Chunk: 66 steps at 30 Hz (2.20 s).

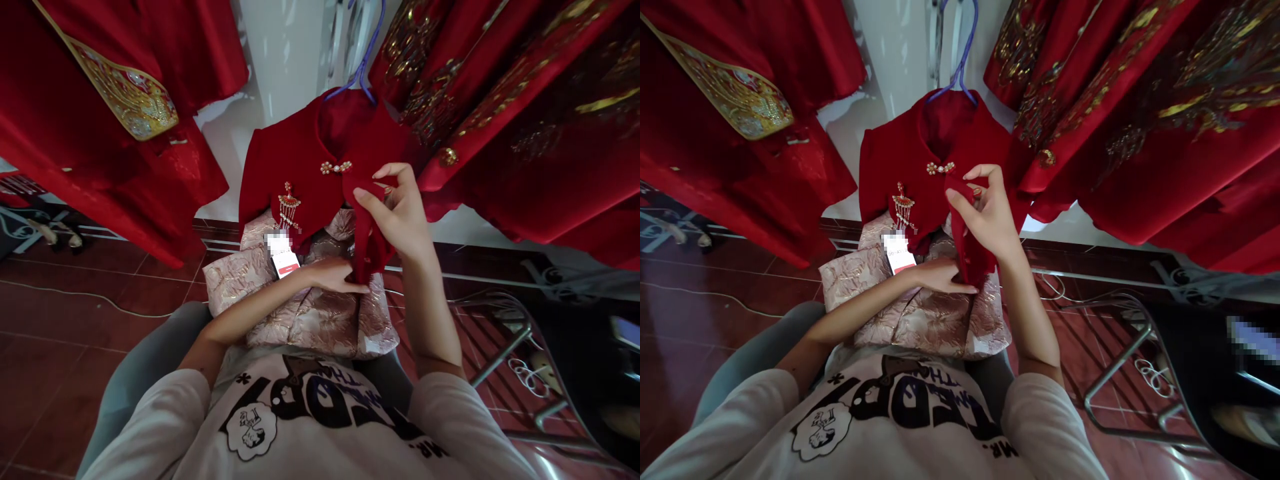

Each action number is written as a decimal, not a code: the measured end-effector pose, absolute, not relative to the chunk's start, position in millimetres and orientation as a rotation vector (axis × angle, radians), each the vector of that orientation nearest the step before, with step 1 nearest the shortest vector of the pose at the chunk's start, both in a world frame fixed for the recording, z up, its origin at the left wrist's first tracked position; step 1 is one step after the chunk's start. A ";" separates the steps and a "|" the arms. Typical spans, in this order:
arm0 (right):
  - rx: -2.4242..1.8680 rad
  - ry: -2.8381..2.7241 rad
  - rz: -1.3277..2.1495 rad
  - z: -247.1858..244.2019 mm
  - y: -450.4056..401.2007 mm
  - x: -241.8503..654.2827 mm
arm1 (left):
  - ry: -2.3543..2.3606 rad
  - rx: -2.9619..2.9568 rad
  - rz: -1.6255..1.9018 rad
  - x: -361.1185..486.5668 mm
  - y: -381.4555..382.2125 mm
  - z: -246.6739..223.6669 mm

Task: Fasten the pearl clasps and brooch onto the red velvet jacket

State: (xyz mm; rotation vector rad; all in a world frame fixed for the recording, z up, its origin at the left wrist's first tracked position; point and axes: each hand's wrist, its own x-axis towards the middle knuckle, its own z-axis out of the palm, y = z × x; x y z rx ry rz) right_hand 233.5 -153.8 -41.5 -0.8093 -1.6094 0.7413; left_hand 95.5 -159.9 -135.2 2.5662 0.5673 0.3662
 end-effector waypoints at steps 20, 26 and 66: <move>-0.792 -1.849 0.954 -40.4 -176.3 210.9 | 1.410 1.990 1.640 22.6 -71.4 -153.8; -0.829 -1.830 0.837 -44.7 -166.7 199.6 | 1.508 1.848 1.796 43.3 -60.2 -136.9; -0.920 -1.857 0.764 -86.7 -117.1 169.1 | 1.486 1.793 1.710 4.4 -50.6 -134.7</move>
